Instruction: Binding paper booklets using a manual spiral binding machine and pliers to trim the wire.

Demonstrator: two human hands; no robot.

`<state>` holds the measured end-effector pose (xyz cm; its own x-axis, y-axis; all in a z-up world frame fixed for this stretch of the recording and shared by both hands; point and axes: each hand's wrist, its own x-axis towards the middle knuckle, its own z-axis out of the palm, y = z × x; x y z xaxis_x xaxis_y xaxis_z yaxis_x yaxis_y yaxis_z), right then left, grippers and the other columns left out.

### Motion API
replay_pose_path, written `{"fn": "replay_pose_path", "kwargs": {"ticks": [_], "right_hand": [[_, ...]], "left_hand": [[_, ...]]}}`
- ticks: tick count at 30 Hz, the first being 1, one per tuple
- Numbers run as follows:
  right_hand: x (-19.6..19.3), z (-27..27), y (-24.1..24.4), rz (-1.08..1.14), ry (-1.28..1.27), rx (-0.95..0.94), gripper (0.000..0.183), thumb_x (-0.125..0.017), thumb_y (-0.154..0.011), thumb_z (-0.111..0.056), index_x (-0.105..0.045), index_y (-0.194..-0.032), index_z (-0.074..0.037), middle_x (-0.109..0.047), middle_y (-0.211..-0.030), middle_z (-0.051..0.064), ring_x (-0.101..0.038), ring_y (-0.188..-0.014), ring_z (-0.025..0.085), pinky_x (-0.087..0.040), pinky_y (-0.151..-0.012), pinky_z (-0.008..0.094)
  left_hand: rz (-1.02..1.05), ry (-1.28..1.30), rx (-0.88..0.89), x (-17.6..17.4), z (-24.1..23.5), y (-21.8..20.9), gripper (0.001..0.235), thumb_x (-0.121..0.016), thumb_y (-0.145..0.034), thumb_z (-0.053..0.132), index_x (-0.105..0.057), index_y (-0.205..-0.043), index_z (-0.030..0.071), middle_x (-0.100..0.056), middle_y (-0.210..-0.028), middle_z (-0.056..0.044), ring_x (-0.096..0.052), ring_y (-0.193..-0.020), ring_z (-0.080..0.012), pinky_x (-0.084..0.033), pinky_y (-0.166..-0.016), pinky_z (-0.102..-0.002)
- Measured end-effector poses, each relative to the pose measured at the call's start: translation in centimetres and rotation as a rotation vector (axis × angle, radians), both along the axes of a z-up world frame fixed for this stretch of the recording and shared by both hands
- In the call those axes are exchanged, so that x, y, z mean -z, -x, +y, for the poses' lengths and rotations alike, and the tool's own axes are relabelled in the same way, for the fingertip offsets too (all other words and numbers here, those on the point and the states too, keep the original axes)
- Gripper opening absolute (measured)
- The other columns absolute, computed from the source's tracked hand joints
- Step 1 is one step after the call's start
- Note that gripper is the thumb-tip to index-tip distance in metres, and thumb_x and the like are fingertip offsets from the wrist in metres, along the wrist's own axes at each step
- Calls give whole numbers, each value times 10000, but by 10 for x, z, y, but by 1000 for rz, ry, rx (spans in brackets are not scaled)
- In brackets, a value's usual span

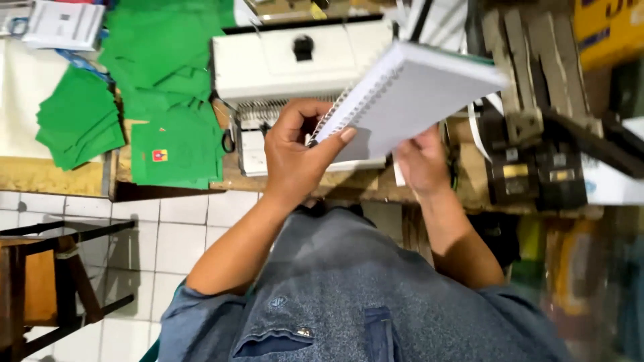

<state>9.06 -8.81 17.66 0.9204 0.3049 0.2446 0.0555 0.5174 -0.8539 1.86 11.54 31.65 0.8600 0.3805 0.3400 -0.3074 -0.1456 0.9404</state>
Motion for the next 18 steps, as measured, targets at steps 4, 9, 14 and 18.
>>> {"fn": "replay_pose_path", "kwargs": {"ticks": [4,9,14,18], "right_hand": [[-51,21,-28,-241,8,266,608,-546,-1007,65,-377,-1535,-187,-534,-1472,34,-508,-1339,161,-442,-1219,452],[-138,39,-71,-576,687,325,440,-587,-1079,-344,-503,-1215,66,-466,-677,-5,-417,-408,82,-359,-308,223],[-192,71,-128,-807,915,216,164,-579,-1127,-72,-495,-1182,59,-409,-860,70,-385,-675,204,-379,-553,334],[-222,99,-182,-1117,1074,24,254,-698,-1140,139,-603,-1350,244,-632,-903,246,-500,-595,275,-371,-456,378]], "left_hand": [[-117,189,26,-3,24,-27,344,-904,-801,86,-680,-1056,31,-563,-831,-13,-566,-788,-93,-511,-711,-249],[-157,400,271,5,87,-66,332,-731,-924,18,-587,-1223,30,-662,-1043,-47,-612,-915,-120,-527,-877,-260],[-76,368,323,33,153,-127,406,-752,-903,107,-548,-1251,56,-621,-1029,-73,-630,-903,-176,-579,-859,-307],[-137,168,141,59,210,-156,643,-696,-909,-63,-435,-1473,101,-529,-1267,-93,-539,-1095,-185,-519,-966,-302]]}}
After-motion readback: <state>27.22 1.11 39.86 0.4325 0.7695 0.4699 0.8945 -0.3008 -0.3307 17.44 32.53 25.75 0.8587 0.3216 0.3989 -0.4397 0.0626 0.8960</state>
